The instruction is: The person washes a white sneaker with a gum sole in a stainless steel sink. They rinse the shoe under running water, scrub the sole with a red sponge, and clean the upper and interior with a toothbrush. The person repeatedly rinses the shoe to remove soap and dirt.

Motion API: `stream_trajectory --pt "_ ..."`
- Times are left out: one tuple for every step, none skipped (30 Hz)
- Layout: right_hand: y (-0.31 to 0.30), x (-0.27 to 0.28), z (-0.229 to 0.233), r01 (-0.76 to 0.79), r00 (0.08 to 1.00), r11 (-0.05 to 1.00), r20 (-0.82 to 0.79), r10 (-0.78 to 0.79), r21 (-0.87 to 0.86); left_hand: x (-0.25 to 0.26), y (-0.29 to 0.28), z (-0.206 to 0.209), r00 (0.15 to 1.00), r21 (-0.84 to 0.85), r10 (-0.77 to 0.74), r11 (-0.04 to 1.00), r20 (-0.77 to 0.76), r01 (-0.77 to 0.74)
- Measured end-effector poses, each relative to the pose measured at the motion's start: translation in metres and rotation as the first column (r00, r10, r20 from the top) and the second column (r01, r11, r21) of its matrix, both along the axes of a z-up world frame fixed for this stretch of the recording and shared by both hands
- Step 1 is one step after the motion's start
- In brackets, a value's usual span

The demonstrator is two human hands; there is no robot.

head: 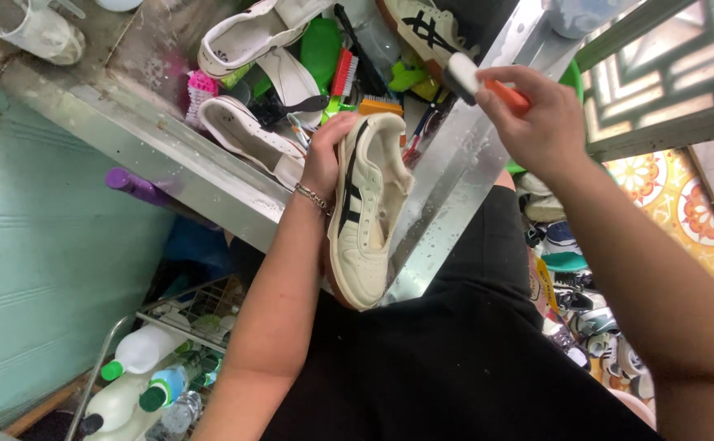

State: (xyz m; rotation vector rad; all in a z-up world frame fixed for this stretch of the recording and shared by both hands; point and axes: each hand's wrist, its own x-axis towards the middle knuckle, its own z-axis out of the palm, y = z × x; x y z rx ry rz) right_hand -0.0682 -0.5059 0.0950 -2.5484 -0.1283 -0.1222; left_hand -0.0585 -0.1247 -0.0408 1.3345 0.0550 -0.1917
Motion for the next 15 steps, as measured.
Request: stream_trajectory --pt "0.018 -0.008 0.001 -0.004 1.0 1.0 -0.003 0.004 0.001 -0.002 0.0 0.003 1.0 0.001 0.004 1.0 -0.003 -0.004" --pt "0.035 -0.014 0.002 0.025 0.999 0.972 -0.039 -0.017 0.235 0.0 -0.001 0.006 1.0 -0.029 0.004 1.0 0.003 -0.004" --pt "0.052 -0.021 0.003 0.061 0.996 0.888 -0.08 -0.027 0.455 0.002 -0.001 0.01 1.0 -0.059 0.003 0.998 0.008 -0.003" --pt "0.069 -0.024 0.0 0.057 0.997 0.888 -0.077 -0.024 0.456 0.003 -0.003 0.013 1.0 -0.059 0.006 0.998 0.012 -0.006" --pt "0.086 -0.027 -0.003 0.2 0.973 0.808 -0.209 -0.098 0.554 0.004 -0.004 0.015 1.0 -0.057 0.008 0.998 0.014 -0.008" --pt "0.104 -0.033 -0.006 0.35 0.924 0.703 -0.352 -0.149 0.62 0.001 -0.004 0.017 1.0 -0.054 0.011 0.998 0.01 -0.01" --pt "0.113 -0.033 -0.013 0.349 0.923 0.704 -0.355 -0.147 0.618 -0.001 -0.006 0.018 1.0 -0.055 0.013 0.998 0.007 -0.013" --pt "0.123 -0.03 -0.019 0.369 0.904 0.755 -0.398 -0.156 0.543 0.0 -0.007 0.02 1.0 -0.053 0.016 0.999 0.019 -0.015" --pt "0.133 -0.028 -0.024 0.382 0.883 0.8 -0.438 -0.169 0.462 0.0 -0.007 0.022 0.999 -0.05 0.018 0.999 0.031 -0.016" --pt "0.14 -0.024 -0.029 0.38 0.883 0.801 -0.439 -0.166 0.463 -0.001 -0.008 0.024 0.999 -0.05 0.021 0.999 0.03 -0.019" --pt "0.148 -0.02 -0.034 0.383 0.888 0.764 -0.435 -0.15 0.519 -0.002 -0.008 0.025 0.999 -0.058 0.028 0.998 0.028 -0.026" --pt "0.155 -0.015 -0.039 0.384 0.893 0.725 -0.429 -0.134 0.572 -0.003 -0.007 0.026 0.999 -0.068 0.036 0.997 0.027 -0.035" --pt "0.156 -0.019 -0.042 0.381 0.894 0.727 -0.43 -0.13 0.571 -0.005 -0.008 0.031 0.999 -0.068 0.041 0.997 0.026 -0.039" --pt "0.158 -0.021 -0.046 0.36 0.91 0.658 -0.404 -0.091 0.661 -0.007 -0.008 0.035 0.999 -0.078 0.043 0.996 0.033 -0.04" --pt "0.159 -0.022 -0.049 0.335 0.926 0.58 -0.375 -0.055 0.742 -0.008 -0.008 0.04 0.998 -0.087 0.045 0.995 0.04 -0.042"
